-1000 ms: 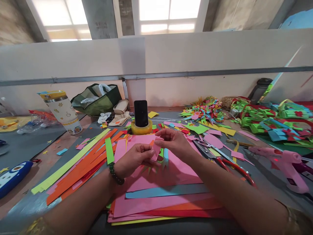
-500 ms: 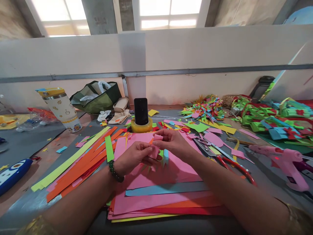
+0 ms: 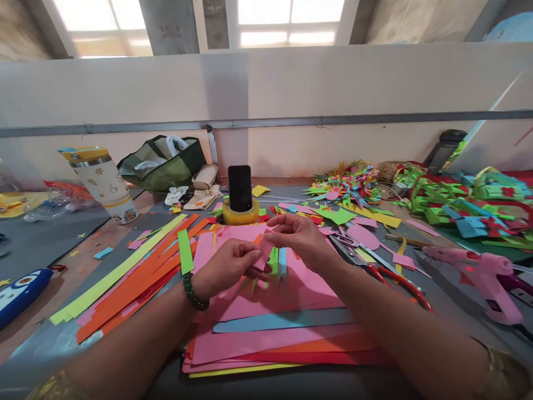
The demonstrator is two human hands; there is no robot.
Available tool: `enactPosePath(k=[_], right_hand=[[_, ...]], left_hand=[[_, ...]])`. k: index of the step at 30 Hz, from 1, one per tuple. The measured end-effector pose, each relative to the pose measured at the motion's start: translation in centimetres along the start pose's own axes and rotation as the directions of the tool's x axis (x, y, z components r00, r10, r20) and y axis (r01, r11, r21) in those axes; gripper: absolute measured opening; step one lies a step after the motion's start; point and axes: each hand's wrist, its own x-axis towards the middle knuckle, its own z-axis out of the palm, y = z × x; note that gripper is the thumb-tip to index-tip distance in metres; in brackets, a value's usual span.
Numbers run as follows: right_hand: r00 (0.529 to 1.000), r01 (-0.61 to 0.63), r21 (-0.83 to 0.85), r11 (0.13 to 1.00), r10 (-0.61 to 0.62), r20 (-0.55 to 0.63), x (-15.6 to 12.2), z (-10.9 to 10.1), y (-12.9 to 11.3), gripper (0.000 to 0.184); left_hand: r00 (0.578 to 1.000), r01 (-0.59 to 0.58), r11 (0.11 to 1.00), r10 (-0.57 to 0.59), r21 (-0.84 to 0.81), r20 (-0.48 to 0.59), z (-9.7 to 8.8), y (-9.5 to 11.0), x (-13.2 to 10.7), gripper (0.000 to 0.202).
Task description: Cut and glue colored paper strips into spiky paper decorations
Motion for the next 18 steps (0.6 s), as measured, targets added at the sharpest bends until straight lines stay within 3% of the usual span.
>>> enactPosePath(k=[6, 12, 18], right_hand=[[0.998, -0.038, 0.184, 0.982, 0.045, -0.033, 0.72, -0.38, 0.52, 0.039], [0.994, 0.064, 0.169, 0.984, -0.048, -0.095, 0.44, 0.09, 0.50, 0.037], [0.994, 0.014, 0.291, 0.957, 0.020, -0.111, 1.02, -0.31, 0.59, 0.041]], left_hand=[[1.000, 0.003, 1.000, -0.003, 0.011, 0.019, -0.11, -0.16, -0.04, 0.042], [1.000, -0.019, 1.000, 0.019, 0.023, -0.002, 0.04, -0.27, 0.02, 0.042], [0.997, -0.066, 0.996, 0.069, 0.063, -0.034, 0.12, -0.01, -0.14, 0.042]])
